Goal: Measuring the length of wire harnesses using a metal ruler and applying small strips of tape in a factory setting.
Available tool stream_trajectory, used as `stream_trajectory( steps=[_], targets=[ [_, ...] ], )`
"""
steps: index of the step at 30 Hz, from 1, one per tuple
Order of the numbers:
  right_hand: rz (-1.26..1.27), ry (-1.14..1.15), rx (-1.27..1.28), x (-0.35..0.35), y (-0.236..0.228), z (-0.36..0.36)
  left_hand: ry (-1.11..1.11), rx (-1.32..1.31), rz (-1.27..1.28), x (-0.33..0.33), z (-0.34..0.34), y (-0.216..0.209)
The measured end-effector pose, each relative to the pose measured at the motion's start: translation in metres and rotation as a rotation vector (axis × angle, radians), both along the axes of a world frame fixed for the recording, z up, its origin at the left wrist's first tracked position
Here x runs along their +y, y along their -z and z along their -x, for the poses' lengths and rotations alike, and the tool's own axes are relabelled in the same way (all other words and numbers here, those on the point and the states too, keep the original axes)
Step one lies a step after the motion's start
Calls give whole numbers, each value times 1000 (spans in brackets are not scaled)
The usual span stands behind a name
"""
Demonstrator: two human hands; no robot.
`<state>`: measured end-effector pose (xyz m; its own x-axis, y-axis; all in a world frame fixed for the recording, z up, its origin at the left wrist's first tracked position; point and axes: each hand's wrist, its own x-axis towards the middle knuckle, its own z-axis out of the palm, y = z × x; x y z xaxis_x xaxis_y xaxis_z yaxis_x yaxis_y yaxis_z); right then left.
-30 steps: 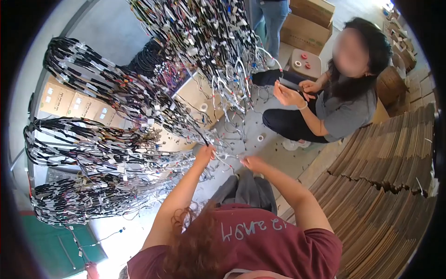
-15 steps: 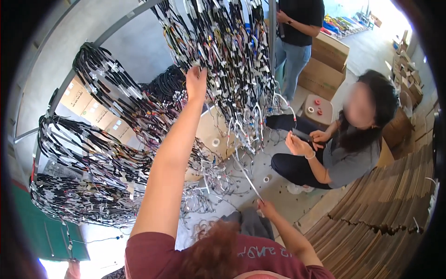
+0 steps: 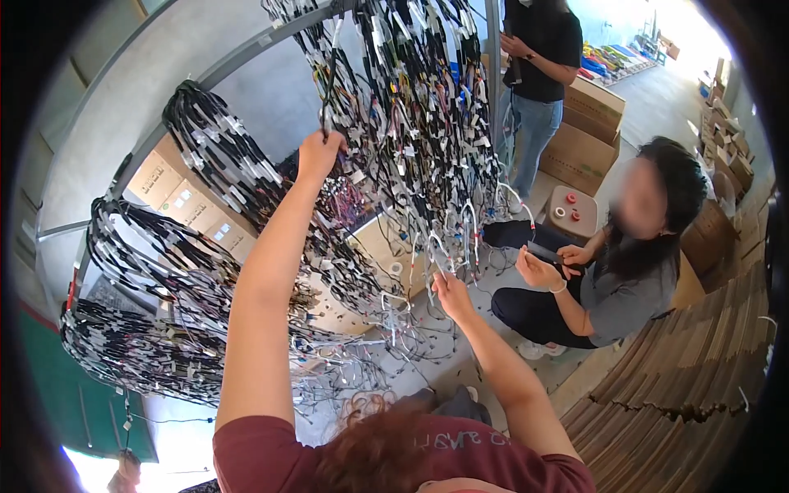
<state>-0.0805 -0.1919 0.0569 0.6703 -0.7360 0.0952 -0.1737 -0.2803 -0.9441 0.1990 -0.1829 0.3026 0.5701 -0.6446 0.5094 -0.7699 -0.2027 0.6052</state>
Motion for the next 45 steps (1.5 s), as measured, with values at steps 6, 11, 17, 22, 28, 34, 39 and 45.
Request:
stream_trajectory(
  steps=[6,11,17,22,28,34,39,45],
  targets=[
    [136,68,-222,-16,-88,-43,171,168,75,60,31,-41],
    [196,59,-309,-39,-191,-85,208,206,47,90,65,-95],
    [212,98,-256,-58,-238,-109,299,328,26,113,60,-149],
    [211,51,-302,-43,-223,-110,255,355,-54,118,58,-158],
    [247,71,-199,-42,-220,-117,253,372,-119,121,60,-162],
    [122,6,-368,-19,-215,-100,319,531,-174,130,58,-156],
    [-106,-52,-697,23,-159,-97,415,595,-187,122,57,-146],
    [-319,-345,-512,32,-117,-86,390,638,-158,110,66,-136]
  ],
)
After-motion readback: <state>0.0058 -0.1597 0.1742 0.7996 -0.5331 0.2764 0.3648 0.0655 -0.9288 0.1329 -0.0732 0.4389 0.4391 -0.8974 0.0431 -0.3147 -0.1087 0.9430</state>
